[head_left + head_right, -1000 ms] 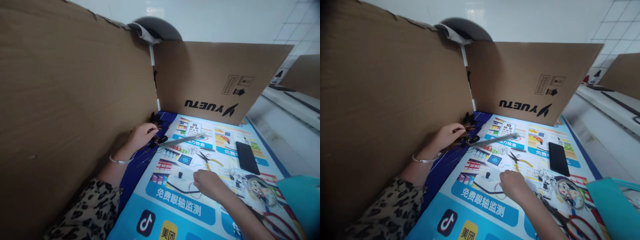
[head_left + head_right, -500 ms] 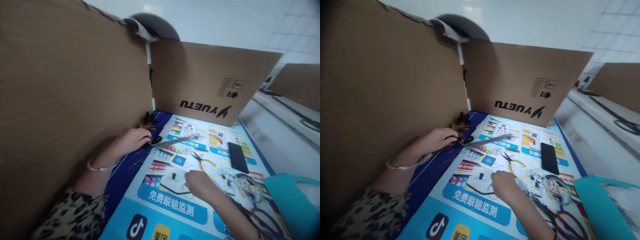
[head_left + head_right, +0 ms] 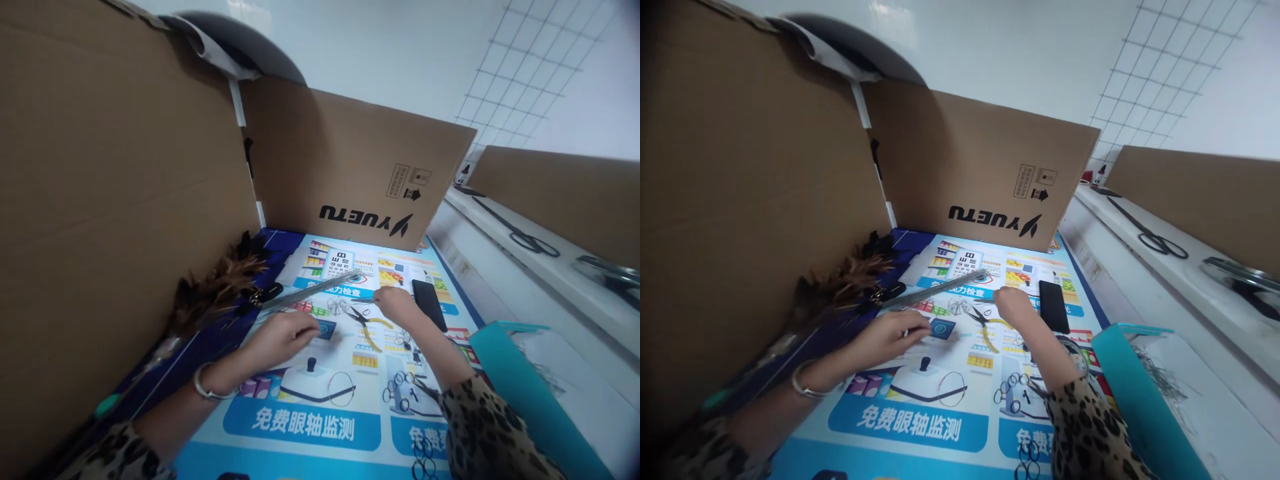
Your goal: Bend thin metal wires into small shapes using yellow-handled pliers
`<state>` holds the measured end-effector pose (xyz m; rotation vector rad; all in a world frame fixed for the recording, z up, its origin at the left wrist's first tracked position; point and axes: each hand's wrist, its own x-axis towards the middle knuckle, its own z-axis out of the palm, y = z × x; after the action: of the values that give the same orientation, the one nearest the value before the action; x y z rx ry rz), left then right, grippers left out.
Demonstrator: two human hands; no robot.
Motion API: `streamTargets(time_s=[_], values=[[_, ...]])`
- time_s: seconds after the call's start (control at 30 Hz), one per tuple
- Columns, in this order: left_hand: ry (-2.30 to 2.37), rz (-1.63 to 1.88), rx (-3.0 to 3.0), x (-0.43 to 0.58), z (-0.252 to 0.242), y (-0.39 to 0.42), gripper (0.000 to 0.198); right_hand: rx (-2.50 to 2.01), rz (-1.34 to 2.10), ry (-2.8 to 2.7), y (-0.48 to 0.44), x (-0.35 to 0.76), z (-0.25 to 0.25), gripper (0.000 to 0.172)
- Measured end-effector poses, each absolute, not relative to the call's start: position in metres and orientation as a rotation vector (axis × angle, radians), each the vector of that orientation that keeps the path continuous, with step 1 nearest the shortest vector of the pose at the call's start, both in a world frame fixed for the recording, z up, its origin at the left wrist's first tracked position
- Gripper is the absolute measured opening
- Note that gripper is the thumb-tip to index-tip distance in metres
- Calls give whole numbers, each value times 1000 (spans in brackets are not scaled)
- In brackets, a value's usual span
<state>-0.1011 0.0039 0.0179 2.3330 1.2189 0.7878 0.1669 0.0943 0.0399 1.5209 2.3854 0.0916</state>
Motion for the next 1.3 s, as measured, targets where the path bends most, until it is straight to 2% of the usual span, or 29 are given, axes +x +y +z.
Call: streamTargets(time_s=[0.27, 0.43, 1.3], values=[[1060, 745, 2053, -74, -31, 0, 19, 1408, 172, 2400, 123, 163, 18, 26], [1023, 714, 2020, -75, -30, 0, 19, 1343, 201, 2404, 130, 160, 8, 30], [997, 709, 2018, -77, -35, 4, 20, 1169, 167, 2417, 151, 133, 9, 23]])
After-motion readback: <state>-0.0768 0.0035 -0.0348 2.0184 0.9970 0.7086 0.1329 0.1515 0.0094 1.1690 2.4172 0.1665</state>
